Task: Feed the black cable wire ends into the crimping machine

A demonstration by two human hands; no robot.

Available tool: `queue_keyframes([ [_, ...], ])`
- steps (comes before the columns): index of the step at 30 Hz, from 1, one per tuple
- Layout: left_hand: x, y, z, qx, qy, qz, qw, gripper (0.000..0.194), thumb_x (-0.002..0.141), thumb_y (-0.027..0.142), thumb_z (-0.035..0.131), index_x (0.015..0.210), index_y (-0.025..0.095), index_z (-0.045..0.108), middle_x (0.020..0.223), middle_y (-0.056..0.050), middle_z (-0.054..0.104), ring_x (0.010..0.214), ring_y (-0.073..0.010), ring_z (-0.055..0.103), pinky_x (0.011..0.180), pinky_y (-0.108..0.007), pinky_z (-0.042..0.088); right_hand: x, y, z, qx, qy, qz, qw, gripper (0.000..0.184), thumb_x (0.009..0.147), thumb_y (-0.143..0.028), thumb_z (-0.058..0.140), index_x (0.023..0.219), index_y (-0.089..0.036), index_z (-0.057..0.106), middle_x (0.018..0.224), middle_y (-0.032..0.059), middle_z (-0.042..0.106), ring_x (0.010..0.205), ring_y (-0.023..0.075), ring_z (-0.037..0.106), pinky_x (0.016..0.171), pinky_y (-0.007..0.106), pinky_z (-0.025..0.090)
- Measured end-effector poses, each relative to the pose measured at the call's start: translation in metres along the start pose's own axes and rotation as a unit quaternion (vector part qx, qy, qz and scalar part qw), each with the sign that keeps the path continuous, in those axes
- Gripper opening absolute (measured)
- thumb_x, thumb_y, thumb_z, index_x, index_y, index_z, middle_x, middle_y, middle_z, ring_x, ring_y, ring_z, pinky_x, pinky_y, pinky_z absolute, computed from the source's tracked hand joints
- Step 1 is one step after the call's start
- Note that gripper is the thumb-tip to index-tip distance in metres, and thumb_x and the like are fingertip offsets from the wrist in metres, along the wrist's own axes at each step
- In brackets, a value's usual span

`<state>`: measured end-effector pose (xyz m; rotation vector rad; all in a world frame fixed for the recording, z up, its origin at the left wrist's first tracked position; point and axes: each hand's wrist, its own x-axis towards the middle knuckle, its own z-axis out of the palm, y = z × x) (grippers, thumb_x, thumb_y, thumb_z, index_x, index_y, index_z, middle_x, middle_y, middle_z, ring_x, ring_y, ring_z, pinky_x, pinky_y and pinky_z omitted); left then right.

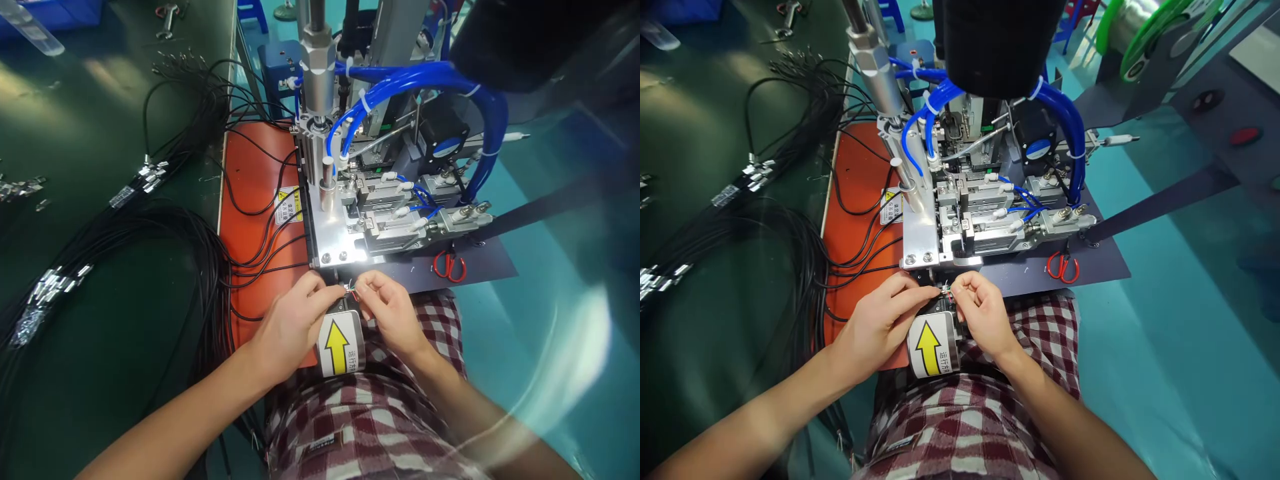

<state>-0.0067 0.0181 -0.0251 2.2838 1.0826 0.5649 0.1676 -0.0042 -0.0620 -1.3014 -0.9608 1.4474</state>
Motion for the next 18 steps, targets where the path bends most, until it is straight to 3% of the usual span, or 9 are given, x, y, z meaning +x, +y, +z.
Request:
queue_keyframes([
  [8,0.0017,-0.0041,-0.0013,0.109,-0.014,0.039,0.993,0.035,0.092,0.013,0.037,0.111,0.016,0.066,0.081,-0.006,0.054,0.068,-0.0152,0.057,0.058,-0.024,0.05,0.0019,0.0001,0.0022,0.006,-0.001,0.024,1.0,0.024,0.085,-0.038,0.059,0.073,-0.019,0.051,0.054,-0.0067,0.045,0.048,0.0091,0.041,0.048,0.023,0.032],
  [18,0.0018,-0.0042,0.0012,0.134,-0.007,0.044,0.99,0.034,0.093,0.016,0.036,0.109,0.015,0.066,0.078,-0.006,0.055,0.067,-0.0163,0.058,0.056,-0.025,0.05,0.0029,0.0008,0.0028,-0.004,0.006,0.036,0.999,0.025,0.084,-0.04,0.059,0.072,-0.019,0.052,0.053,-0.0058,0.047,0.049,0.0101,0.043,0.049,0.024,0.035],
])
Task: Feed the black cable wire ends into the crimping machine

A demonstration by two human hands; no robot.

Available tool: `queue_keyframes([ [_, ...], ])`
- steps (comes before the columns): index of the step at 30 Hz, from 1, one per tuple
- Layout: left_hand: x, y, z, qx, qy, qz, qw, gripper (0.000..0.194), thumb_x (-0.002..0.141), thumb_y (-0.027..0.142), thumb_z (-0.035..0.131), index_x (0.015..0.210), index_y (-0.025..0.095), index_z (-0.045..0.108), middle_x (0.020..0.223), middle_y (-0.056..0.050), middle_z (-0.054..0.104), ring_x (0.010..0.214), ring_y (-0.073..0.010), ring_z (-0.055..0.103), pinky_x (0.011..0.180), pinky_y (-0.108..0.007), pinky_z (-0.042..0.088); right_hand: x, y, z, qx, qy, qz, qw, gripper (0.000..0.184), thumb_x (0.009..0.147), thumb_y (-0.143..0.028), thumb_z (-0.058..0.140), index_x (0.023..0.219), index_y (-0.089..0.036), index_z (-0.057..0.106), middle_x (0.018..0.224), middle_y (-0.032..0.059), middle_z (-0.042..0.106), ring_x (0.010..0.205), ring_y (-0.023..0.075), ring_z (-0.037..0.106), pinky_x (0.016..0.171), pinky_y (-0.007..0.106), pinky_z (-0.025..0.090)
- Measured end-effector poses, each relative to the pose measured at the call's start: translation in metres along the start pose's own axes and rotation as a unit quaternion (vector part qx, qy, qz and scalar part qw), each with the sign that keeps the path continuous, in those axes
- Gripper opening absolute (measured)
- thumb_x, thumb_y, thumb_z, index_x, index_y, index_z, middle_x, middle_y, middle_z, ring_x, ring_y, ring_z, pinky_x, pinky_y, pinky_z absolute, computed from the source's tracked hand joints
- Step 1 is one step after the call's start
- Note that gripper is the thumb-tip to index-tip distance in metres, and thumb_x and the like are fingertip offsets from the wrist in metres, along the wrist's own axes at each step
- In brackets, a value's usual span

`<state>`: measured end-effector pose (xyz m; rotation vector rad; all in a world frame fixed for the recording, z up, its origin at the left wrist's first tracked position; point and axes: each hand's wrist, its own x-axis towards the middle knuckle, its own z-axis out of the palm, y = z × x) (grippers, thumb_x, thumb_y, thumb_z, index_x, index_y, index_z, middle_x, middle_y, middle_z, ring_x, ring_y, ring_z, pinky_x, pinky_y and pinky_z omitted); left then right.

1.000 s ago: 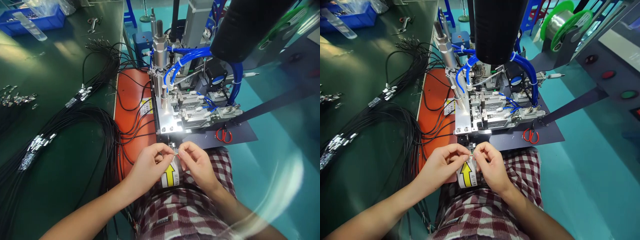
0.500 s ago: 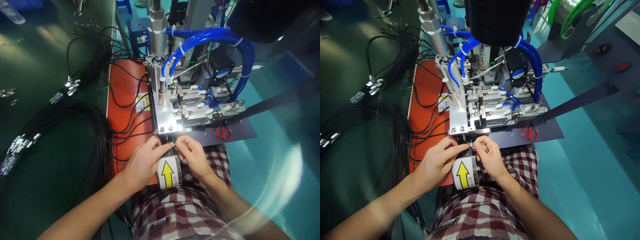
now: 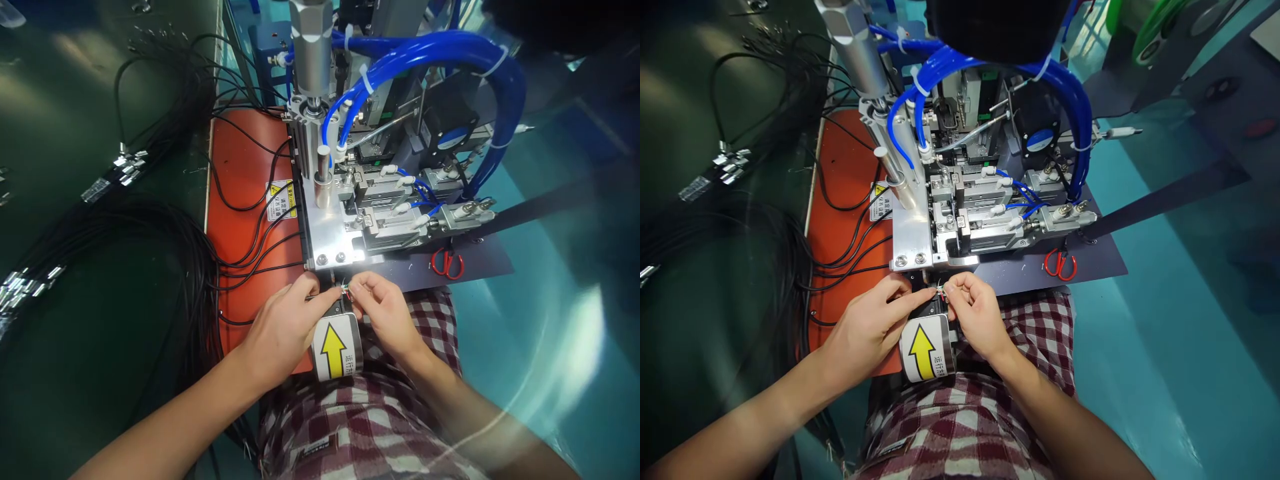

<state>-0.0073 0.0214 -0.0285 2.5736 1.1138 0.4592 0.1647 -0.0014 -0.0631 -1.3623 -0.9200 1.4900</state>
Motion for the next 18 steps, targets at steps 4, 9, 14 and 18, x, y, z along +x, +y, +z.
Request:
queue_keyframes([
  [4,-0.0012,-0.0005,0.0014,-0.006,0.0,-0.004,1.0,0.034,0.093,0.015,0.036,0.111,0.017,0.065,0.079,-0.005,0.054,0.068,-0.0152,0.057,0.058,-0.024,0.05,-0.0004,0.0009,-0.0005,-0.001,0.0,0.0,1.0,0.026,0.084,-0.041,0.06,0.072,-0.02,0.052,0.053,-0.0059,0.047,0.049,0.0105,0.043,0.048,0.024,0.035],
  [9,-0.0015,-0.0007,0.0021,-0.017,0.002,-0.004,1.0,0.033,0.093,0.015,0.038,0.111,0.016,0.065,0.081,-0.006,0.055,0.07,-0.0165,0.059,0.058,-0.025,0.052,-0.0009,0.0004,-0.0007,-0.005,0.004,-0.001,1.0,0.025,0.084,-0.04,0.059,0.072,-0.019,0.052,0.053,-0.0057,0.048,0.049,0.0106,0.044,0.049,0.023,0.036],
  [14,-0.0017,-0.0002,0.0022,-0.012,0.001,-0.008,1.0,0.033,0.093,0.015,0.038,0.111,0.016,0.065,0.08,-0.006,0.055,0.069,-0.0172,0.059,0.058,-0.026,0.052,-0.0013,-0.0001,-0.0005,-0.011,0.005,-0.001,1.0,0.025,0.084,-0.04,0.059,0.072,-0.019,0.052,0.052,-0.0056,0.048,0.049,0.0106,0.043,0.048,0.023,0.036],
  [18,-0.0023,-0.0002,0.0024,-0.01,-0.006,-0.012,1.0,0.033,0.092,0.014,0.038,0.112,0.017,0.065,0.081,-0.006,0.055,0.069,-0.0161,0.058,0.058,-0.025,0.052,-0.0018,-0.0002,0.0002,-0.019,0.01,-0.004,1.0,0.025,0.084,-0.041,0.059,0.072,-0.02,0.051,0.053,-0.0054,0.049,0.049,0.011,0.045,0.048,0.023,0.037],
])
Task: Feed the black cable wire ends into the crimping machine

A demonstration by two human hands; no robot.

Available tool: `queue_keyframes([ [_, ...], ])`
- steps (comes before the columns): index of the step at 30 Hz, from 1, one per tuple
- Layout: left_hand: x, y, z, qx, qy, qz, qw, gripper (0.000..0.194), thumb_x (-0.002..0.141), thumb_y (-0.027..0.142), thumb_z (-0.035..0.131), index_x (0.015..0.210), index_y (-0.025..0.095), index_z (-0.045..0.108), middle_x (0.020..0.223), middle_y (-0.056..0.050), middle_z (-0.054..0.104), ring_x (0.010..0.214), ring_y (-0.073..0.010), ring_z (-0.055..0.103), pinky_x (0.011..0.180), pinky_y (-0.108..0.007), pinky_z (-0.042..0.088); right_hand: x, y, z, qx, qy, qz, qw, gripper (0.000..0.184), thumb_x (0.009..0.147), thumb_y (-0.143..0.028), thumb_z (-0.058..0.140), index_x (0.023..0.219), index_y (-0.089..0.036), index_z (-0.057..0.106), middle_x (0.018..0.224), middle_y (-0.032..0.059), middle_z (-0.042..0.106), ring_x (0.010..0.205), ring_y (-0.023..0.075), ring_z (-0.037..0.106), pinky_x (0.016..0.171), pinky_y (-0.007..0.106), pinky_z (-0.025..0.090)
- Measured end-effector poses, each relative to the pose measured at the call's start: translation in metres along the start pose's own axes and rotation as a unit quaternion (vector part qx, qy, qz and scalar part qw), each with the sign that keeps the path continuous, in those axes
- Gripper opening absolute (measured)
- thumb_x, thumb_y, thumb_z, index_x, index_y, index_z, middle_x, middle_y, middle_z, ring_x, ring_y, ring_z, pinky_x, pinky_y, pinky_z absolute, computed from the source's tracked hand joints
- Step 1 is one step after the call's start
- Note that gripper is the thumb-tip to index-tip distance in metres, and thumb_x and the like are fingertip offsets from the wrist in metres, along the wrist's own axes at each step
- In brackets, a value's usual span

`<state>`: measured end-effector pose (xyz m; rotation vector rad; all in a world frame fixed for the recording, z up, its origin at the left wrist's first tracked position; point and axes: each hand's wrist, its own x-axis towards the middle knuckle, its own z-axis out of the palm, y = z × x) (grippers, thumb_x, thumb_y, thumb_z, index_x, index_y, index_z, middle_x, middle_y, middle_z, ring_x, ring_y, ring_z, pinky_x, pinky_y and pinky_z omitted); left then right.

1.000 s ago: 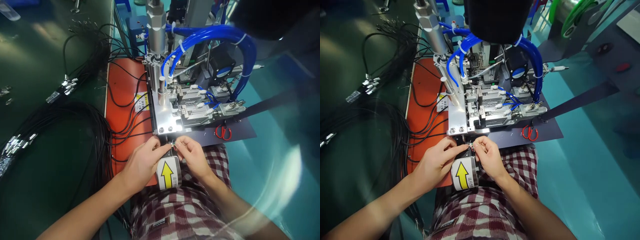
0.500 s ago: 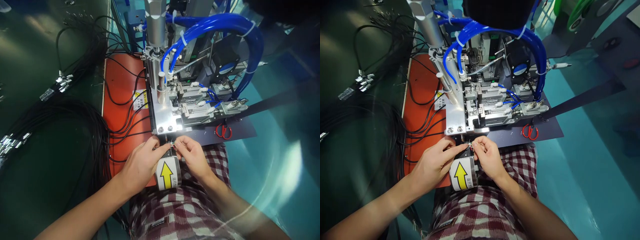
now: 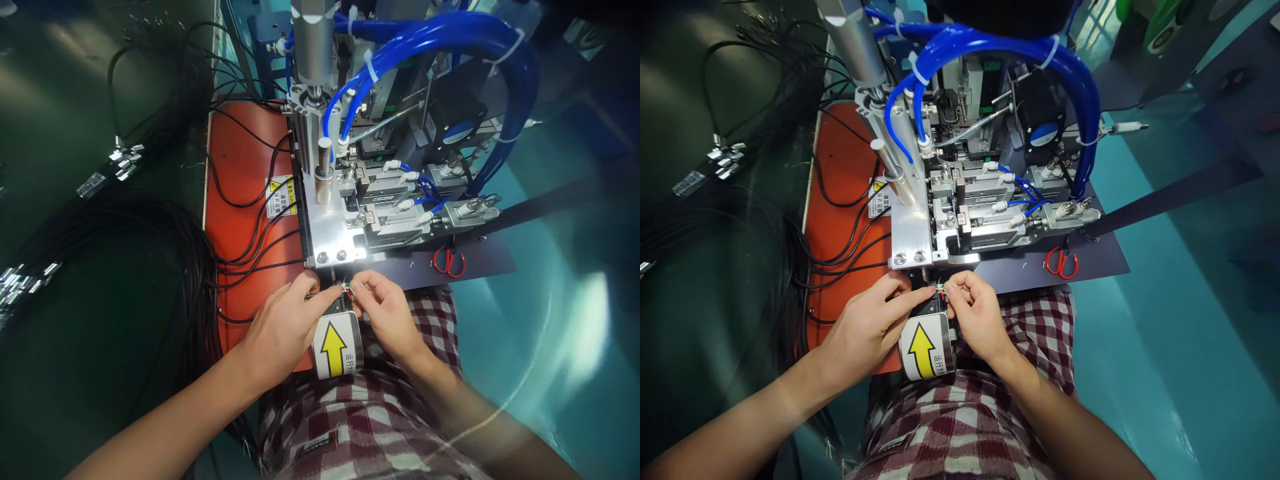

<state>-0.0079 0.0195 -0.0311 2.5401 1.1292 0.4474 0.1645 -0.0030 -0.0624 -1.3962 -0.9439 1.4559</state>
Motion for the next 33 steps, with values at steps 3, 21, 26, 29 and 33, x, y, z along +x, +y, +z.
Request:
queue_keyframes([
  [3,-0.0002,-0.0001,-0.0001,-0.003,-0.002,-0.001,1.0,0.033,0.092,0.013,0.039,0.112,0.018,0.064,0.081,-0.005,0.055,0.07,-0.0161,0.058,0.059,-0.025,0.052,-0.0001,0.001,-0.0001,-0.001,-0.001,0.002,1.0,0.025,0.084,-0.041,0.059,0.072,-0.02,0.051,0.053,-0.0051,0.049,0.05,0.0112,0.045,0.048,0.024,0.038],
  [21,0.0004,0.0014,0.0,0.01,0.002,0.011,1.0,0.032,0.091,0.012,0.04,0.112,0.014,0.064,0.081,-0.006,0.055,0.069,-0.0178,0.059,0.056,-0.026,0.051,-0.0007,0.0046,0.0037,0.012,0.01,-0.01,1.0,0.023,0.085,-0.039,0.057,0.075,-0.02,0.05,0.054,-0.0056,0.048,0.049,0.0108,0.045,0.047,0.023,0.037],
  [26,-0.0001,0.0014,0.0005,0.01,0.011,0.016,1.0,0.032,0.092,0.013,0.039,0.112,0.013,0.064,0.08,-0.007,0.054,0.067,-0.0185,0.059,0.055,-0.028,0.052,-0.0012,0.0052,0.0032,0.016,0.007,0.001,1.0,0.023,0.085,-0.039,0.057,0.074,-0.019,0.051,0.053,-0.0055,0.049,0.049,0.0105,0.045,0.048,0.023,0.038],
  [29,0.0001,0.0017,-0.0005,0.02,0.007,0.018,1.0,0.033,0.092,0.014,0.039,0.113,0.013,0.064,0.08,-0.007,0.054,0.067,-0.0186,0.059,0.054,-0.028,0.051,-0.0012,0.003,0.0033,0.011,0.014,0.012,1.0,0.024,0.084,-0.04,0.058,0.073,-0.019,0.052,0.053,-0.0055,0.049,0.049,0.0107,0.045,0.048,0.023,0.038],
  [33,-0.0003,0.0013,-0.0008,0.036,-0.009,0.026,0.999,0.033,0.092,0.014,0.038,0.113,0.013,0.064,0.081,-0.007,0.054,0.067,-0.0191,0.058,0.055,-0.029,0.052,-0.0021,0.0033,0.0064,0.027,0.027,0.026,0.999,0.026,0.082,-0.041,0.061,0.073,-0.018,0.052,0.054,-0.0058,0.048,0.048,0.0099,0.045,0.047,0.022,0.036],
])
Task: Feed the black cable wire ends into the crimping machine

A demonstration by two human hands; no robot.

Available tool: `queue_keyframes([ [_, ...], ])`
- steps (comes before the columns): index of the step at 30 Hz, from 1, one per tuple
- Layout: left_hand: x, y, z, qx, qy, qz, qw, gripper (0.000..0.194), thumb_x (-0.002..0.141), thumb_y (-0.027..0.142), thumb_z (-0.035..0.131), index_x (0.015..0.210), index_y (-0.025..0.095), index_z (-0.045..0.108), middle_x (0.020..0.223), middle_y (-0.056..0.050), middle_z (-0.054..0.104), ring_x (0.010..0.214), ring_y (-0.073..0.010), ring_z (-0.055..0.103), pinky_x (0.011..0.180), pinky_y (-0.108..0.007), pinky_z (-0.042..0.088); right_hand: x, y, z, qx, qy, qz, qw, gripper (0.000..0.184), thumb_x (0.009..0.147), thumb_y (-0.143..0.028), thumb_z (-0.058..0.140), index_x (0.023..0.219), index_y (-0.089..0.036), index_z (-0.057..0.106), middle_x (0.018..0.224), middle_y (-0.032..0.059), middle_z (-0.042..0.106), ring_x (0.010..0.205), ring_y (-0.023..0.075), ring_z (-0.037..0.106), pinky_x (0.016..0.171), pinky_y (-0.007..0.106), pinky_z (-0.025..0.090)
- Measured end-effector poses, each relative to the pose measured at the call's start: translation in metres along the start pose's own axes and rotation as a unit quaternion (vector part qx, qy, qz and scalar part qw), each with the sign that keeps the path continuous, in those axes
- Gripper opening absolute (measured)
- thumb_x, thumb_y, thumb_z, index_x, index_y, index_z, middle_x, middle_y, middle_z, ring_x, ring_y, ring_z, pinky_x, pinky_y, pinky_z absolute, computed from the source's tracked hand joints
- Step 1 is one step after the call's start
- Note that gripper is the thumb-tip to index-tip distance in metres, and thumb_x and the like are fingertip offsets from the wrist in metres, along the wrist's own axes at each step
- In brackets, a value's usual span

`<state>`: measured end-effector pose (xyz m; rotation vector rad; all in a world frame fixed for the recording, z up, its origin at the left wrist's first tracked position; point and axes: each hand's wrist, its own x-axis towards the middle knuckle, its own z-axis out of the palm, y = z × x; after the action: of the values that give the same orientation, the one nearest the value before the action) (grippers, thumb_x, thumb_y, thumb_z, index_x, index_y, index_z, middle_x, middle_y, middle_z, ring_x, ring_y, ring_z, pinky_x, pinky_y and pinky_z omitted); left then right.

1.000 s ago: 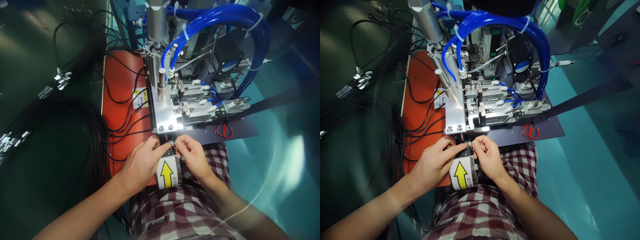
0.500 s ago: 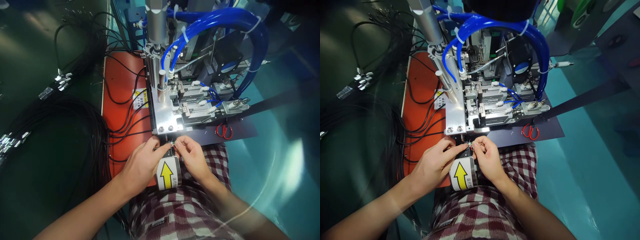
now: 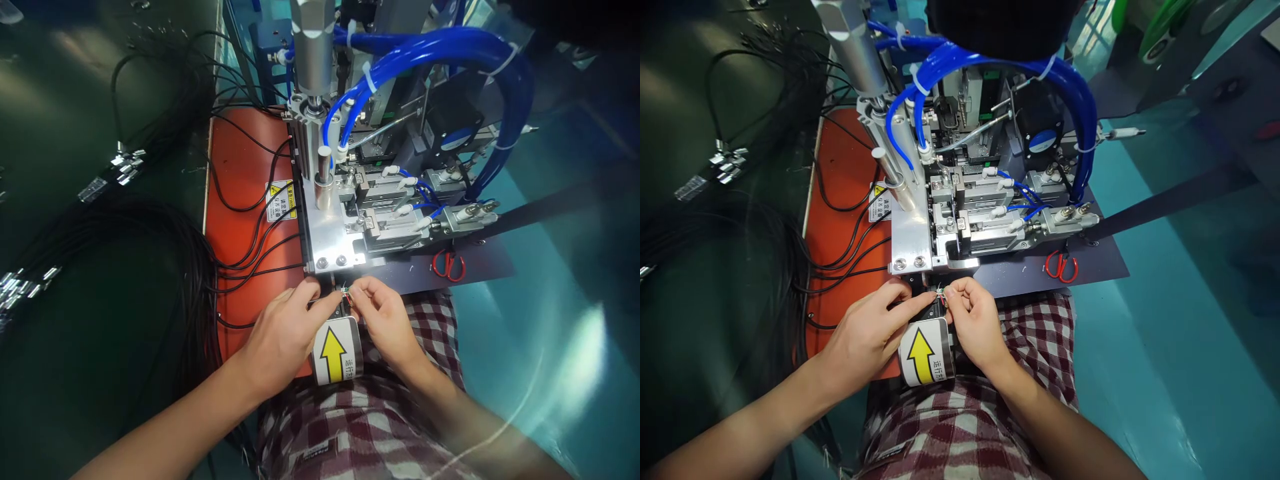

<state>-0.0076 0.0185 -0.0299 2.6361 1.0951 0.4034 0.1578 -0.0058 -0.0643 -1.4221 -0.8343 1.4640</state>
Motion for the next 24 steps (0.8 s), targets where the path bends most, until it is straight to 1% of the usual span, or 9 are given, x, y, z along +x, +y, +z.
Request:
queue_keyframes([
  [3,-0.001,-0.001,0.001,0.017,-0.004,0.011,1.0,0.032,0.091,0.014,0.04,0.114,0.012,0.063,0.082,-0.007,0.054,0.066,-0.02,0.057,0.055,-0.031,0.051,-0.001,0.003,0.002,0.021,0.014,0.004,1.0,0.026,0.082,-0.041,0.061,0.072,-0.018,0.052,0.054,-0.0063,0.047,0.047,0.0089,0.042,0.046,0.022,0.034],
  [5,-0.001,-0.001,0.001,0.024,-0.003,0.015,1.0,0.032,0.091,0.015,0.041,0.114,0.012,0.062,0.082,-0.008,0.054,0.067,-0.0205,0.057,0.055,-0.031,0.051,-0.001,0.006,0.002,0.031,0.007,0.009,0.999,0.026,0.082,-0.042,0.061,0.074,-0.018,0.052,0.054,-0.0064,0.047,0.047,0.0088,0.041,0.046,0.022,0.034],
  [8,-0.001,0.0,0.001,0.025,0.003,0.016,1.0,0.031,0.091,0.014,0.041,0.114,0.012,0.063,0.082,-0.008,0.054,0.067,-0.0202,0.058,0.055,-0.03,0.051,0.0,0.007,-0.004,0.036,-0.02,0.008,0.999,0.026,0.085,-0.041,0.058,0.075,-0.018,0.054,0.055,-0.0053,0.049,0.051,0.0096,0.044,0.051,0.022,0.037],
  [10,-0.001,0.0,0.002,0.03,0.007,0.015,0.999,0.032,0.091,0.014,0.04,0.113,0.013,0.063,0.082,-0.007,0.054,0.067,-0.0194,0.058,0.055,-0.029,0.051,0.002,0.006,-0.008,0.032,-0.023,-0.006,0.999,0.025,0.088,-0.041,0.055,0.078,-0.017,0.057,0.057,-0.0045,0.051,0.054,0.0102,0.046,0.055,0.023,0.039],
  [12,0.0,0.0,0.002,0.036,0.009,0.011,0.999,0.032,0.091,0.013,0.04,0.114,0.014,0.063,0.082,-0.007,0.054,0.066,-0.0188,0.058,0.055,-0.029,0.051,0.003,0.005,-0.013,0.026,-0.019,-0.019,0.999,0.025,0.088,-0.041,0.054,0.081,-0.017,0.059,0.06,-0.0038,0.052,0.054,0.01,0.047,0.056,0.024,0.04],
  [15,0.0,0.0,0.002,0.037,0.009,0.011,0.999,0.032,0.09,0.012,0.041,0.114,0.014,0.063,0.082,-0.007,0.055,0.066,-0.0189,0.058,0.054,-0.029,0.052,0.005,0.001,-0.015,0.001,-0.018,-0.025,1.0,0.025,0.085,-0.041,0.058,0.081,-0.017,0.061,0.065,-0.0027,0.054,0.052,0.0097,0.047,0.052,0.023,0.039],
  [19,0.0,0.0,0.001,0.026,0.007,0.013,1.0,0.033,0.09,0.012,0.04,0.114,0.012,0.062,0.083,-0.008,0.055,0.067,-0.0199,0.059,0.056,-0.03,0.053,0.005,-0.004,-0.013,-0.053,0.002,-0.039,0.998,0.023,0.082,-0.039,0.061,0.079,-0.017,0.061,0.063,-0.0026,0.052,0.051,0.0105,0.044,0.048,0.023,0.037],
  [21,0.0,0.0,0.001,0.023,0.007,0.013,1.0,0.033,0.09,0.012,0.04,0.114,0.012,0.063,0.083,-0.008,0.055,0.068,-0.0203,0.059,0.055,-0.03,0.053,0.004,-0.006,-0.011,-0.078,0.014,-0.054,0.995,0.021,0.082,-0.038,0.061,0.078,-0.017,0.061,0.063,-0.002,0.053,0.052,0.0108,0.044,0.048,0.023,0.037],
  [24,-0.001,-0.001,0.001,0.023,0.006,0.012,1.0,0.032,0.09,0.012,0.041,0.114,0.012,0.063,0.083,-0.008,0.055,0.068,-0.0203,0.059,0.055,-0.03,0.053,0.004,-0.005,-0.01,-0.112,0.023,-0.085,0.99,0.017,0.083,-0.033,0.061,0.077,-0.017,0.061,0.065,-0.0011,0.056,0.055,0.0116,0.047,0.05,0.024,0.04],
])
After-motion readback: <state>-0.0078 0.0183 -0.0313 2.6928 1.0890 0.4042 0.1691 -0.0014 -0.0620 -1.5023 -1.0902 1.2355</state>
